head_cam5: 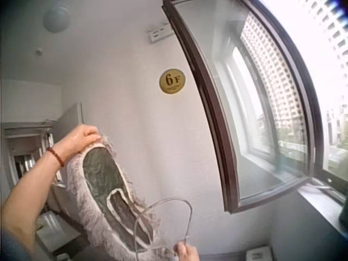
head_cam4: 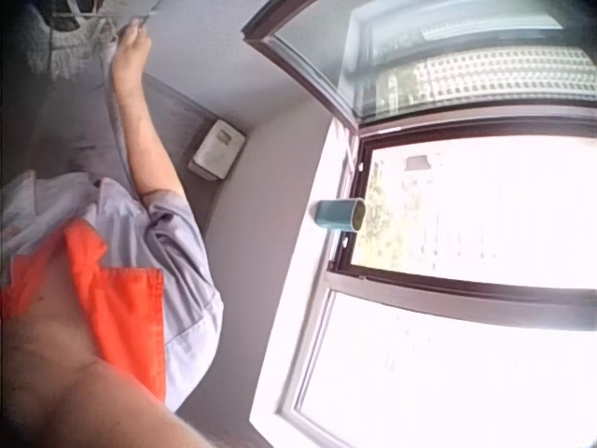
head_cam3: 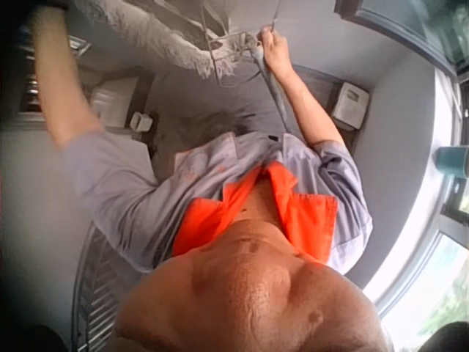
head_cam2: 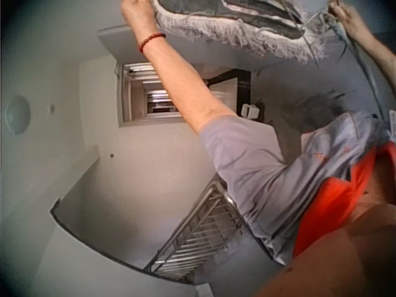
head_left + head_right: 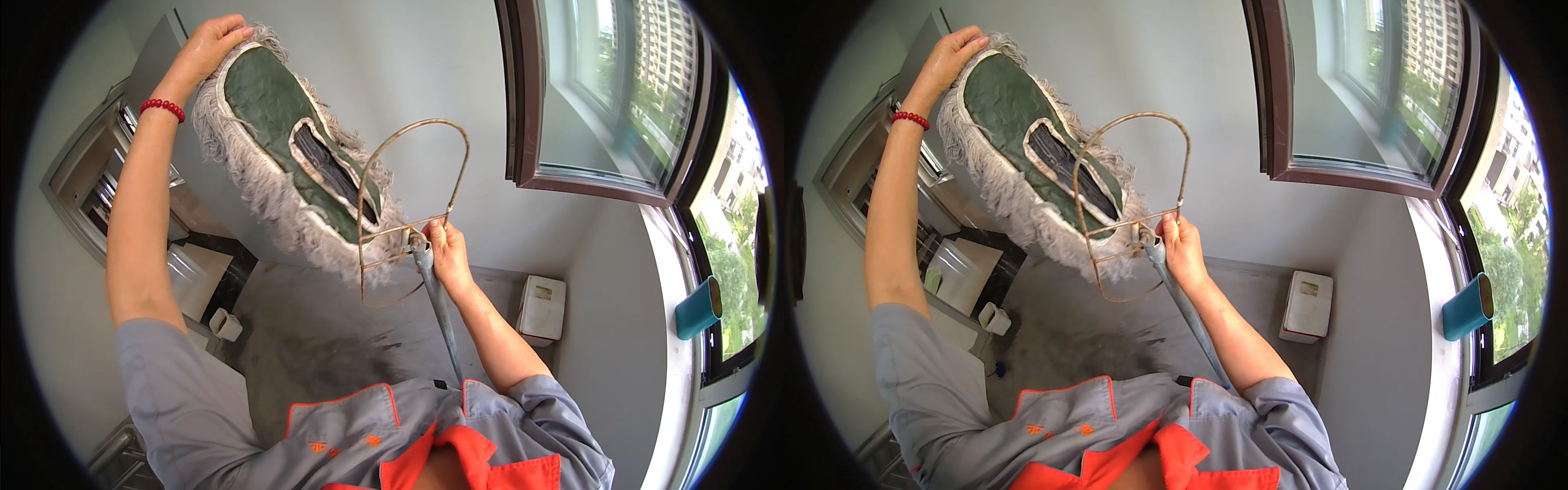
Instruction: The person attaches a gray mop head to a metal mop pole by fitting the frame into the fabric pockets and securing the latch by hand, then uses the assembled mop to wipe a concrete floor.
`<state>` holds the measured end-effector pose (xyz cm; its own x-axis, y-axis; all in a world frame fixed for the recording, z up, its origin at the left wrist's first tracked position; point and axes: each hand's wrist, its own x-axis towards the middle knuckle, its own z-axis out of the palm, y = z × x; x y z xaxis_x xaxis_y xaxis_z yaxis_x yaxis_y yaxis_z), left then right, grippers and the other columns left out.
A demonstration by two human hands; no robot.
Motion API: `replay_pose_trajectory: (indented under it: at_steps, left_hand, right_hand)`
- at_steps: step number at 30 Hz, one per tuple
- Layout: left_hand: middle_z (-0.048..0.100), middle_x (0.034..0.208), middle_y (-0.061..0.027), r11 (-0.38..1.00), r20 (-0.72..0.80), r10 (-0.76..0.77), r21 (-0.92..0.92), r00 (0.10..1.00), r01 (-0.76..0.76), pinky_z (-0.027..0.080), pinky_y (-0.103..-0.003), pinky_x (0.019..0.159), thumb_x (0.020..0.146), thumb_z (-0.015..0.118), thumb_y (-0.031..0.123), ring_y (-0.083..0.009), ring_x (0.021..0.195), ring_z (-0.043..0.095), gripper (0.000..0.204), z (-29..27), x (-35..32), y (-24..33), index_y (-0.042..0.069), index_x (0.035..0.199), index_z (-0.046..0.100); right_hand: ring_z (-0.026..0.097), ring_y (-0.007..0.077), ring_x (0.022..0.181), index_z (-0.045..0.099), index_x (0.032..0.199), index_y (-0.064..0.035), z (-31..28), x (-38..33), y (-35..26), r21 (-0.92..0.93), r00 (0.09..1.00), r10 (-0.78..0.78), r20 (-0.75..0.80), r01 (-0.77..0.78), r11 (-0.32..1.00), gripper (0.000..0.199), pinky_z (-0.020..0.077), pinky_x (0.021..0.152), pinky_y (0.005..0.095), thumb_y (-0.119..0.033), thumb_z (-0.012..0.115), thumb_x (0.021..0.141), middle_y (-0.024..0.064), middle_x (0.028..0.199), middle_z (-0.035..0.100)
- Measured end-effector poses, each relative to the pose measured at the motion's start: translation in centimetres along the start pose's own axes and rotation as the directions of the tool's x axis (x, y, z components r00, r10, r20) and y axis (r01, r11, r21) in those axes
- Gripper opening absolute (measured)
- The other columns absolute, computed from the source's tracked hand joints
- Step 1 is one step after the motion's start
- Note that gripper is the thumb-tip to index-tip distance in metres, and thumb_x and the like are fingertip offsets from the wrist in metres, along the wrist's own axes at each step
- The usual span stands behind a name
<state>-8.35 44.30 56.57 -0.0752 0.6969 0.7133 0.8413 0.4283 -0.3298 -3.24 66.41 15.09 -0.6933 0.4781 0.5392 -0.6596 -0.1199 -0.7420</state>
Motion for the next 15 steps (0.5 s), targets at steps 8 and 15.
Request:
replay_pose_trajectory:
  at_steps: [8,15]
  left_hand:
    - [0.049,0.067,0.0006,0.993,-0.001,0.043,0.110,0.999,-0.043,0.041,-0.023,0.066,0.086,0.053,0.016,-0.0073,0.067,0.046,0.016,-0.9,0.5,-0.5,0.000,0.086,0.054]
    - [0.053,0.060,-0.0075,0.975,-0.101,0.009,0.220,0.995,0.014,0.042,-0.030,0.057,0.081,0.057,0.018,-0.0129,0.060,0.049,0.022,1.1,0.8,6.5,-0.003,0.076,0.059]
  right_hand:
    - [0.043,0.0166,0.054,0.051,0.072,-0.0008,4.8,2.7,6.0,-0.221,0.993,-0.113,-0.032,0.103,0.970,0.041,0.0384,0.053,0.0336,-0.033,0.043,0.095,0.0067,0.057,0.048]
    - [0.057,0.0395,0.071,0.057,0.085,-0.0025,7.7,6.9,10.6,-0.454,0.998,-0.036,0.044,0.052,0.889,0.033,0.0438,0.063,0.0449,-0.030,0.041,0.095,0.0191,0.073,0.060]
